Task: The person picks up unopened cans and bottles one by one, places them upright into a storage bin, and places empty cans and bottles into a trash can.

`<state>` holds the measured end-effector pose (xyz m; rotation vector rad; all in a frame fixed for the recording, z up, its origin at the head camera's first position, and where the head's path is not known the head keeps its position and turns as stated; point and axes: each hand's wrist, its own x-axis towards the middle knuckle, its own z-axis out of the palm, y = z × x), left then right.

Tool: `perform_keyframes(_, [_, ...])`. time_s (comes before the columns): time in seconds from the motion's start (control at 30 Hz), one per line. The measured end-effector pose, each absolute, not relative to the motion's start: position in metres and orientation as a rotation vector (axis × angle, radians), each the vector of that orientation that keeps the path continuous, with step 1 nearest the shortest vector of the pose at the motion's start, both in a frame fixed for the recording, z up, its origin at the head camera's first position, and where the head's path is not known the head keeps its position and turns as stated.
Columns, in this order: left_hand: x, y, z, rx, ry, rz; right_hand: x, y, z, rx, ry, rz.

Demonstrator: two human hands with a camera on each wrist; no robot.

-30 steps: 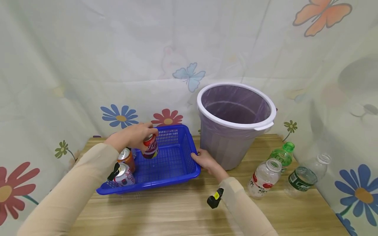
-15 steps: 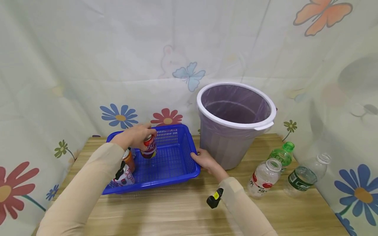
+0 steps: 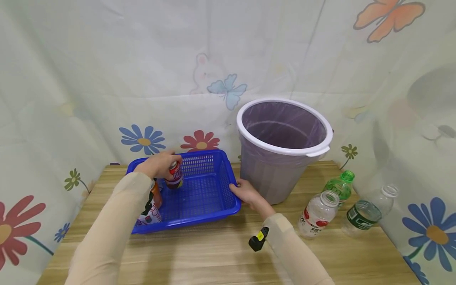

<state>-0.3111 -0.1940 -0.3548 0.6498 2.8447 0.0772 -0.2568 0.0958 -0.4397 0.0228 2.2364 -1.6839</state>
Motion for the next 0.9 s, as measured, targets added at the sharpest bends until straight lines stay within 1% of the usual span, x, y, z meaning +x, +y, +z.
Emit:
perform_keyframes(0.23, [-0.316, -0.196, -0.362, 0.602, 2.861, 0.078, -0.242, 0.093, -0.416, -0.008, 2.247, -1.659])
perform_keyframes(0.33, [-0.317, -0.198, -0.364, 0.581, 2.868, 0.074, -0.248, 0.094, -0.426, 0.001, 2.252, -1.672])
perform_keyframes(0.57, [-0.319, -0.201, -0.373, 0.487, 2.882, 0.095, -0.244, 0.092, -0.421, 0.024, 2.266, -1.652])
perform_keyframes(0.7, [-0.322, -0.201, -0.377, 0.475, 2.878, 0.086, -0.257, 0.095, -0.441, 0.044, 2.253, -1.664])
perform_keyframes(0.9, [-0.325, -0.201, -0.381, 0.472, 2.884, 0.062, -0.260, 0.095, -0.446, 0.051, 2.259, -1.673])
